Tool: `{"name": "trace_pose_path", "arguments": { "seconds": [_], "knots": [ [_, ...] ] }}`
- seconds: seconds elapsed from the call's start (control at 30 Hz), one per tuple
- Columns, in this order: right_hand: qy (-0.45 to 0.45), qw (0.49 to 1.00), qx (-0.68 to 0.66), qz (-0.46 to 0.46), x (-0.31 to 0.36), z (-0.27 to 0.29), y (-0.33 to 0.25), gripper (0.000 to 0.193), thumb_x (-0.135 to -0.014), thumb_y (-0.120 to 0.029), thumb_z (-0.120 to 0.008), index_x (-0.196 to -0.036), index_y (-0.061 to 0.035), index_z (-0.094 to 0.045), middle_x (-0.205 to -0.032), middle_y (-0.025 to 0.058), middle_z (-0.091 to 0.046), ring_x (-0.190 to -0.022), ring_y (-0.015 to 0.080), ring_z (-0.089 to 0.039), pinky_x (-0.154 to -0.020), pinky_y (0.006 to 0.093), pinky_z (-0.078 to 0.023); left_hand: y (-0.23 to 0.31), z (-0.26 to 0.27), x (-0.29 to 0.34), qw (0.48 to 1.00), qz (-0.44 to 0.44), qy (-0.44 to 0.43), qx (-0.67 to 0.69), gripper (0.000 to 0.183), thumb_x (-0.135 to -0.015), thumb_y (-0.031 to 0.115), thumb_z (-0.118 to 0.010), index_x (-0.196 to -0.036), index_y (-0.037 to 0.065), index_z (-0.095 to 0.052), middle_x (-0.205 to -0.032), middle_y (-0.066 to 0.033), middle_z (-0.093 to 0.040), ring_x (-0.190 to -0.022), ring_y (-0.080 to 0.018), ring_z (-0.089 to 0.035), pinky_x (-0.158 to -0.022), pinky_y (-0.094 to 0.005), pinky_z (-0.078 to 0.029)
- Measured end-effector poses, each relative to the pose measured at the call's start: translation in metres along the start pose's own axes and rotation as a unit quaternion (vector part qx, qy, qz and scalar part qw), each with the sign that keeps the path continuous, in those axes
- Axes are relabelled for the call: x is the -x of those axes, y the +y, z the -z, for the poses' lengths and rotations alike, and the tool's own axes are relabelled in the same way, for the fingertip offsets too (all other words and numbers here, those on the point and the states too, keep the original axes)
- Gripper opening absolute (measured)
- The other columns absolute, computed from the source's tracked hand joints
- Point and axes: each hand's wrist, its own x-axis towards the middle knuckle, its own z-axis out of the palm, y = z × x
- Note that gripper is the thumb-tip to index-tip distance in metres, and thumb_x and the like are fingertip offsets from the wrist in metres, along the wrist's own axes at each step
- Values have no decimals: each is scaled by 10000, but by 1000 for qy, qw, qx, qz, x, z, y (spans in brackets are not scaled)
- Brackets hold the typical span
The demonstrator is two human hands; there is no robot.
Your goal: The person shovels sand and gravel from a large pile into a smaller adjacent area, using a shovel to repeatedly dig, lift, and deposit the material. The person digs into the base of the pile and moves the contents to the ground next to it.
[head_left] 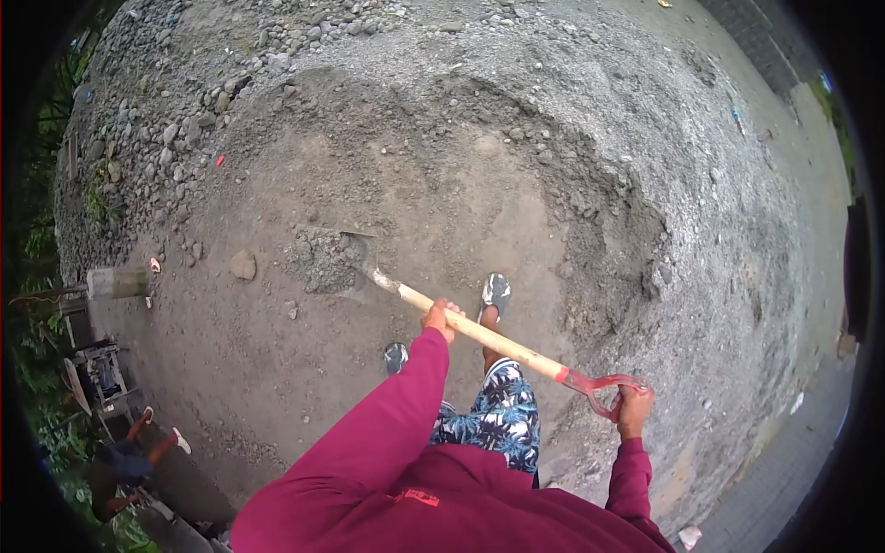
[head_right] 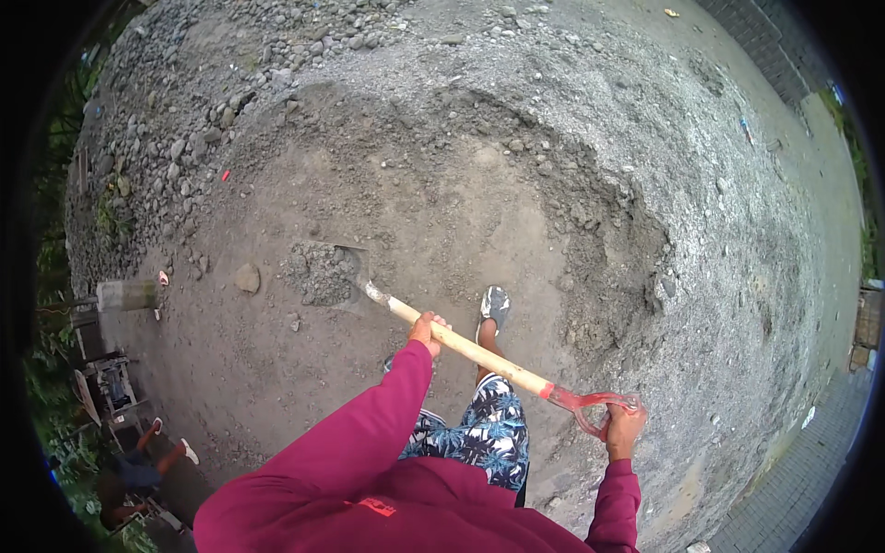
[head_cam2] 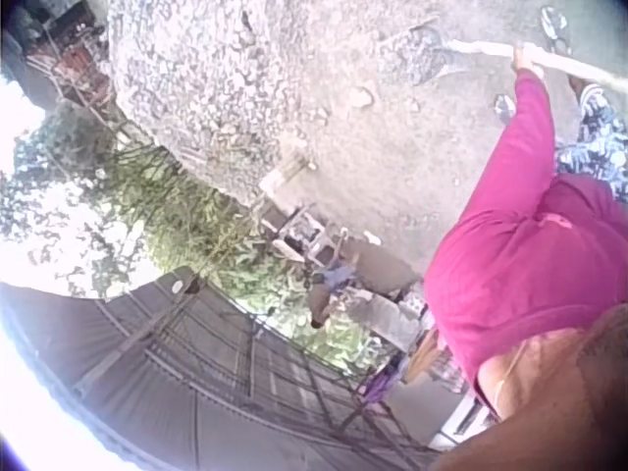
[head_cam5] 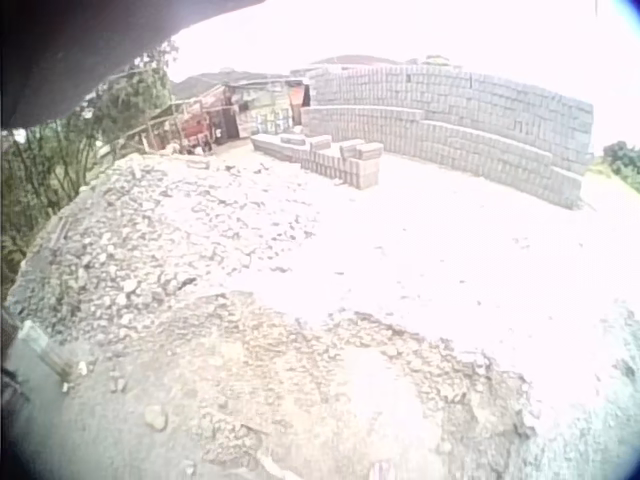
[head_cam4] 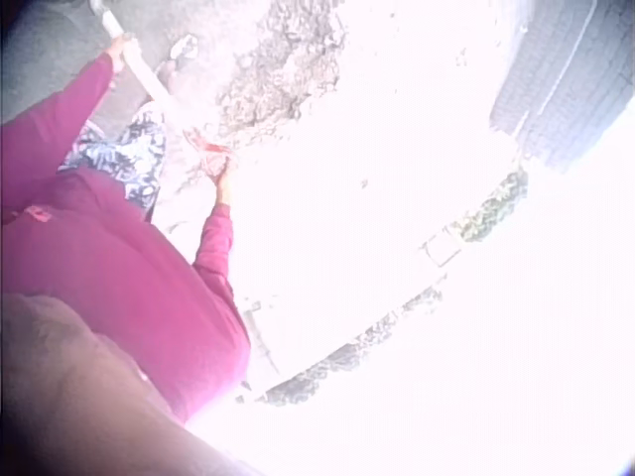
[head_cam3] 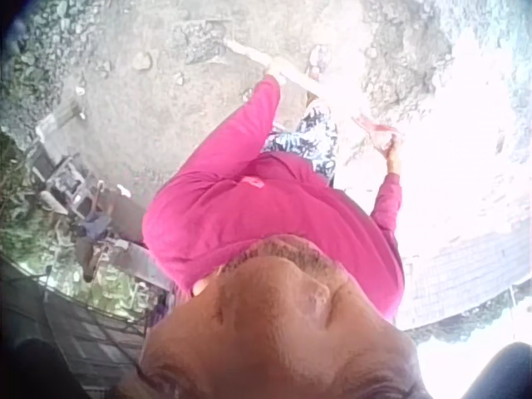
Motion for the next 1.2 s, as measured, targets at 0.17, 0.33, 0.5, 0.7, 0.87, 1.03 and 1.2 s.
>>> {"name": "trace_pose_path", "arguments": {
  "seconds": [0.17, 0.33, 0.5, 0.7, 0.87, 1.03, 1.2],
  "knots": [
    [-236, 962, 113, 77, 114, -180, -52, 104, -707, -75, -680, -720, -37, -584, -623, 7, -587, -583, 79, -546, -516, 267, -435, 168, 269, 65, 982, -149, 47, 107, 128, -827, 142, -559, -778, 116, -443, -665, -13, -462, -602, -178, -477, -617, -370, -454],
    [-647, 718, 96, 240, 351, -341, -90, 415, -768, -306, -670, -1104, -101, -538, -797, 177, -645, -710, 404, -623, -634, 472, -494, 301, 518, 222, 912, -278, 279, 117, 140, -751, 168, -528, -734, 143, -391, -595, 1, -419, -485, -166, -402, -452, -313, -382],
    [-717, 604, 50, 345, 396, -383, -125, 518, -779, -223, -708, -1246, -142, -500, -855, 141, -664, -693, 322, -651, -580, 384, -507, 331, 547, 287, 895, -334, 257, 143, 164, -762, 220, -527, -743, 159, -376, -596, 15, -393, -496, -155, -417, -464, -309, -397],
    [-552, 833, -3, -35, 251, -292, -103, 512, -771, -117, -701, -1246, -25, -536, -813, 35, -661, -651, 70, -588, -619, 223, -491, 229, 355, 154, 945, -250, 93, 190, 174, -765, 177, -579, -688, 141, -428, -583, -5, -453, -529, -167, -458, -536, -319, -435],
    [-318, 918, -174, -161, 208, -155, -76, 483, -763, -27, -658, -1213, 57, -504, -745, 100, -640, -461, 144, -574, -463, 273, -480, 112, 171, 63, 1000, -2, -4, 29, 158, -820, 135, -562, -723, 113, -439, -614, -20, -444, -552, -169, -468, -560, -351, -457],
    [-37, 934, -313, -167, 187, -91, -55, 524, -819, -64, -587, -1290, 57, -392, -549, 78, -536, -404, 178, -527, -422, 298, -475, -42, -10, 25, 974, 141, -32, -172, 132, -817, 135, -605, -839, 77, -488, -647, -39, -496, -542, -180, -516, -514, -371, -489],
    [53, 917, -348, -184, 100, -120, -68, 575, -831, -127, -594, -1332, 15, -350, -526, 46, -469, -407, 167, -494, -414, 300, -465, -105, -123, -52, 939, 130, -12, -319, 130, -809, 123, -588, -867, 40, -507, -649, -68, -515, -515, -182, -527, -459, -368, -489]
  ]
}}
